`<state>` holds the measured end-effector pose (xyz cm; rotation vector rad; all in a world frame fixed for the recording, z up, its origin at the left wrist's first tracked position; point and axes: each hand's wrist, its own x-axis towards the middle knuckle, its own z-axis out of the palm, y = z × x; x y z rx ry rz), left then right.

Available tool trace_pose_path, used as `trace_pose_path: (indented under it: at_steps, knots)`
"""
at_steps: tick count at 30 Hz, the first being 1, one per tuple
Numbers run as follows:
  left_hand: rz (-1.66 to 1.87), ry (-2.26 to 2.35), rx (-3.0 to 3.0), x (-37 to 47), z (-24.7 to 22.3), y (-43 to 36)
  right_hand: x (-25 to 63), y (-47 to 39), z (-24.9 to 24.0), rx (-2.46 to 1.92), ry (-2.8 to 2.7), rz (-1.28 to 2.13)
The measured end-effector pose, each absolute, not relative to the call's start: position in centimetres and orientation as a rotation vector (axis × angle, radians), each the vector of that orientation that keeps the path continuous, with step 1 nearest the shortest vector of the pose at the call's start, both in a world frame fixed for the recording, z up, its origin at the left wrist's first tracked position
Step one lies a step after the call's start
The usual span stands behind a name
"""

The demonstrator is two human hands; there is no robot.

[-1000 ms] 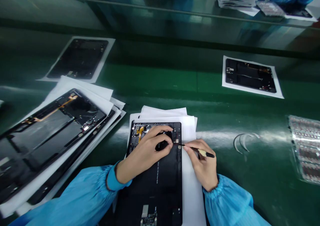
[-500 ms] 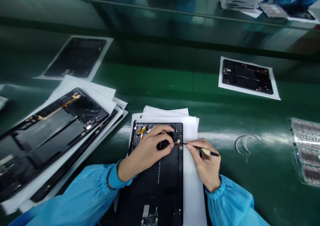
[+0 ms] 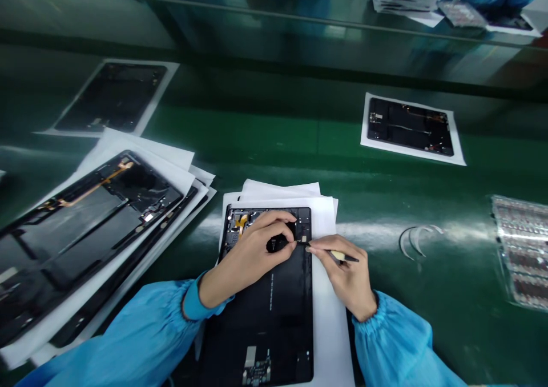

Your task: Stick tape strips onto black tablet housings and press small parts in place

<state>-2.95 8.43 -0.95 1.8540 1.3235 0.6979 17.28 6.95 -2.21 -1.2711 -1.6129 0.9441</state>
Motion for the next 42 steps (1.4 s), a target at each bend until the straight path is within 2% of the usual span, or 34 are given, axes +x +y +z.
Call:
trace_pose_path:
  at_steps: [7, 12, 17, 21, 27, 31, 35, 38, 42]
  knots:
    - [0.688, 1.311, 1.849, -2.8, -1.1, 8.4, 18.4, 6.6, -2.5, -1.325, -1.576, 0.873]
    - [0.767, 1.251, 1.808, -3.3, -0.3, 8.6, 17.9, 7.1, -0.9, -1.292, -1.511, 0.888]
    - [1.010, 1.463, 1.604, -6.2, 1.9, 6.0, 14.0, 7.7, 0.7, -1.349, -2.122, 0.760]
    - [0.867, 1.506, 1.435, -7.8, 2.0, 1.6, 10.9, 8.5, 0.1, -1.382, -2.488, 0.628]
    - [0.731, 1.282, 1.167, -5.8, 1.5, -3.0, 11.9, 6.6, 3.2, -1.244, -2.302, 0.758]
    - [0.873, 1.236, 0.929, -4.6, 2.0, -4.4, 13.6, 0.5, 5.8, -1.170, -2.318, 0.589]
    - [0.863, 1.181, 0.764, -4.0, 2.6, -4.8, 14.3, -3.7, 5.3, -1.255, -2.298, 0.424]
    - [0.842, 1.143, 0.710, -3.6, 2.6, -4.3, 14.6, -3.7, 4.5, -1.180, -2.285, 0.444]
    - [0.891, 1.240, 0.976, -3.3, 2.4, -3.8, 15.3, -2.0, 4.3, -1.066, -2.343, 0.458]
